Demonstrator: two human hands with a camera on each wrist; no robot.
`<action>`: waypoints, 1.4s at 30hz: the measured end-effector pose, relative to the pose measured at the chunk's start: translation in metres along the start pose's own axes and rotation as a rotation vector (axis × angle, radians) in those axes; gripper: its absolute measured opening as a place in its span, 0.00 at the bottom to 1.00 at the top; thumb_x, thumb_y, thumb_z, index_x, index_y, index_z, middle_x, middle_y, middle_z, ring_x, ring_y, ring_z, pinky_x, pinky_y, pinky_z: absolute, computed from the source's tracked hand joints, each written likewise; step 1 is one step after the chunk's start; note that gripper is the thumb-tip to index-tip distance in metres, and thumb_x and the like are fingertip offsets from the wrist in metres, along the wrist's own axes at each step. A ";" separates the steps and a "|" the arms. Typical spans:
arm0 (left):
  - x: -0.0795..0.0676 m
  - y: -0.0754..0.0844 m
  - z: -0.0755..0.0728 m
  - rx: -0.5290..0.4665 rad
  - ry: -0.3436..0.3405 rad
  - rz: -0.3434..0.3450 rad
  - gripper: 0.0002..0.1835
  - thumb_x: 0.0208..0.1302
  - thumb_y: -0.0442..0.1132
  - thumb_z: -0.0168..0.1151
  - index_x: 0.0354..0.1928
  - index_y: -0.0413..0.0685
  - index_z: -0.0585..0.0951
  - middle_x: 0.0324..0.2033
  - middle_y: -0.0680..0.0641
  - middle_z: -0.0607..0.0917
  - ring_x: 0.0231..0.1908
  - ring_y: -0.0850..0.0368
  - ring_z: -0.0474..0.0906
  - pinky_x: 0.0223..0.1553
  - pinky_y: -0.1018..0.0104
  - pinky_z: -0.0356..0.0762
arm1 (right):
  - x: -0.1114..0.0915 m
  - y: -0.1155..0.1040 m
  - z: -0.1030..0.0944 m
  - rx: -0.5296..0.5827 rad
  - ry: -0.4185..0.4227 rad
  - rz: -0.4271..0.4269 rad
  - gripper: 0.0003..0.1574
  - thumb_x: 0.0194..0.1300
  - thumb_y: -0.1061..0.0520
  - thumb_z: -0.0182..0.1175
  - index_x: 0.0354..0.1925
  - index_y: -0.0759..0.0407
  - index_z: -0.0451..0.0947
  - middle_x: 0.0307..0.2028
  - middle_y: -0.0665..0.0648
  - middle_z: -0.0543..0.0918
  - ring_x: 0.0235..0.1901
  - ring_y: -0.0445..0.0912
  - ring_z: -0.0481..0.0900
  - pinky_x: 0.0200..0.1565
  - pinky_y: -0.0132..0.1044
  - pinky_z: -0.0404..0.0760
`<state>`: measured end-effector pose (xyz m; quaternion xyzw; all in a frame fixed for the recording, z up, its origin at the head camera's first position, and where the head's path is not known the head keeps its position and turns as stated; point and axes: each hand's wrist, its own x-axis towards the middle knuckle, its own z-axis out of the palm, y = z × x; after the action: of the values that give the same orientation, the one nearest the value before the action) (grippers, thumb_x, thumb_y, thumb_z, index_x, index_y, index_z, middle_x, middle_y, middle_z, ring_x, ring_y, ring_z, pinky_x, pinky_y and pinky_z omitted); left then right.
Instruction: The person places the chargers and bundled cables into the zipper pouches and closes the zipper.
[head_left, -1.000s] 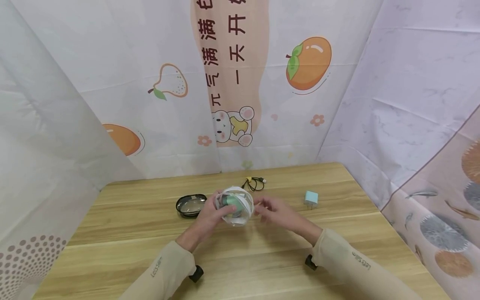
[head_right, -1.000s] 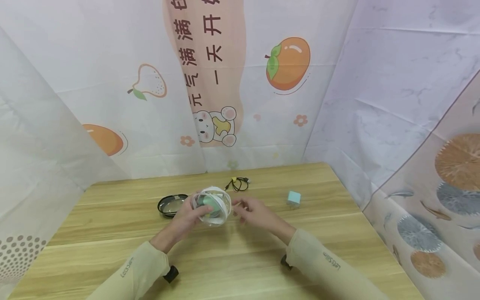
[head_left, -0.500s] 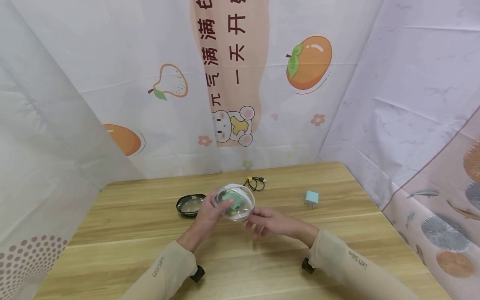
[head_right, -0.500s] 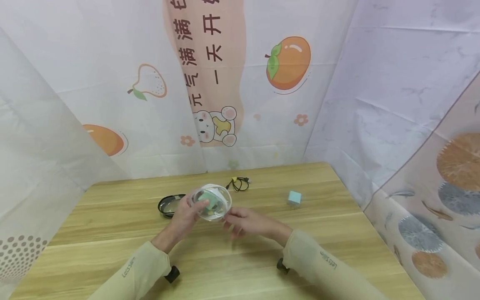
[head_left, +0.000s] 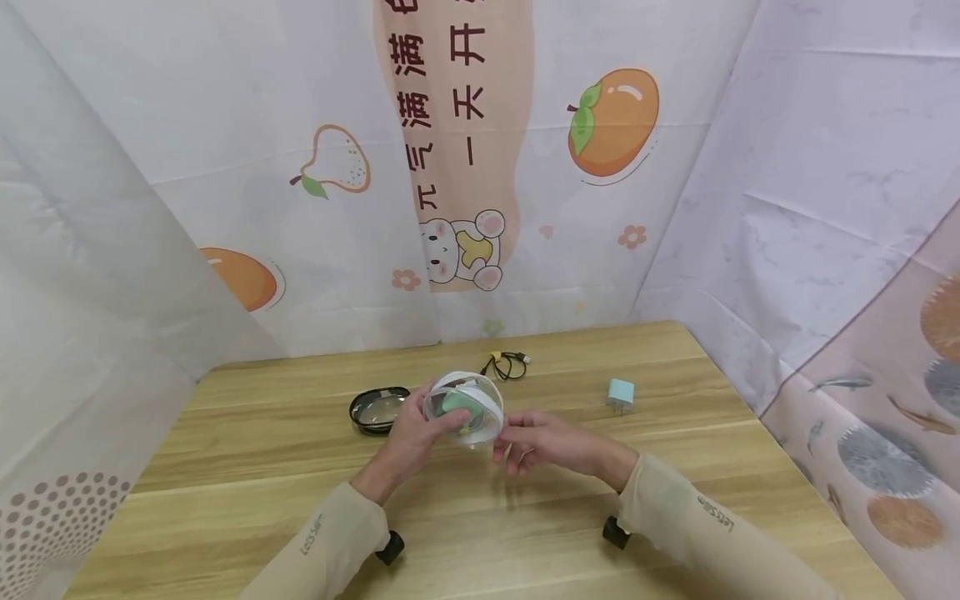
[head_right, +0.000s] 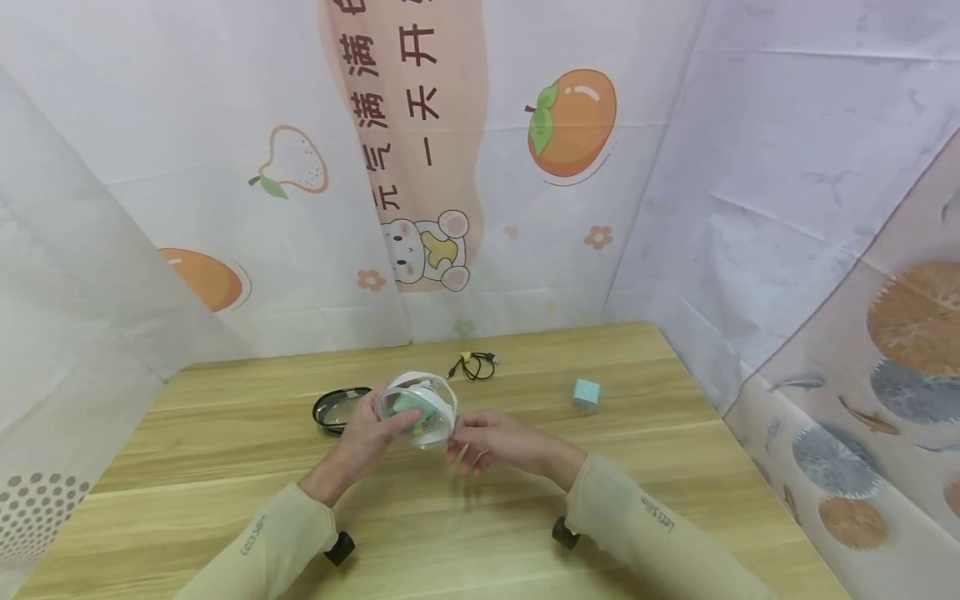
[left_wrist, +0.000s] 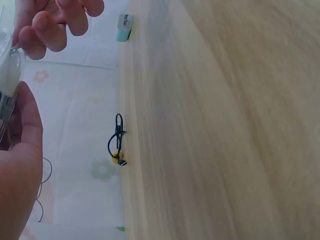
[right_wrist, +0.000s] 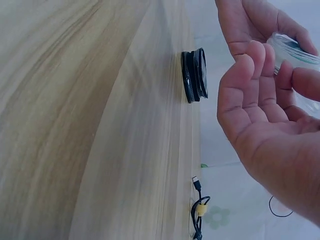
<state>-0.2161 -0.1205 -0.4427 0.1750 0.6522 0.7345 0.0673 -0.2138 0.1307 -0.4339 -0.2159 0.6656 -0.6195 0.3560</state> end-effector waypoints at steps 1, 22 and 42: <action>0.000 0.000 -0.001 0.010 -0.008 0.003 0.27 0.62 0.33 0.71 0.62 0.37 0.76 0.48 0.47 0.85 0.49 0.53 0.79 0.52 0.63 0.78 | 0.000 0.000 0.000 0.015 0.007 0.001 0.20 0.79 0.51 0.52 0.54 0.67 0.75 0.42 0.60 0.83 0.37 0.49 0.82 0.44 0.47 0.83; -0.001 0.006 -0.007 0.222 -0.081 0.006 0.27 0.61 0.36 0.74 0.61 0.41 0.79 0.47 0.44 0.85 0.47 0.51 0.81 0.50 0.64 0.80 | -0.003 -0.003 -0.007 0.087 0.090 0.006 0.13 0.75 0.55 0.54 0.47 0.61 0.80 0.41 0.57 0.84 0.34 0.46 0.83 0.45 0.48 0.86; -0.006 0.016 -0.008 0.553 -0.227 0.026 0.22 0.58 0.47 0.77 0.54 0.54 0.85 0.39 0.55 0.87 0.37 0.56 0.81 0.36 0.64 0.81 | -0.016 -0.007 -0.024 0.060 0.109 0.064 0.20 0.78 0.49 0.55 0.47 0.66 0.76 0.28 0.53 0.80 0.21 0.42 0.75 0.32 0.43 0.86</action>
<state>-0.2108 -0.1320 -0.4289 0.2759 0.8134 0.5057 0.0801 -0.2219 0.1575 -0.4239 -0.1499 0.6717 -0.6381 0.3452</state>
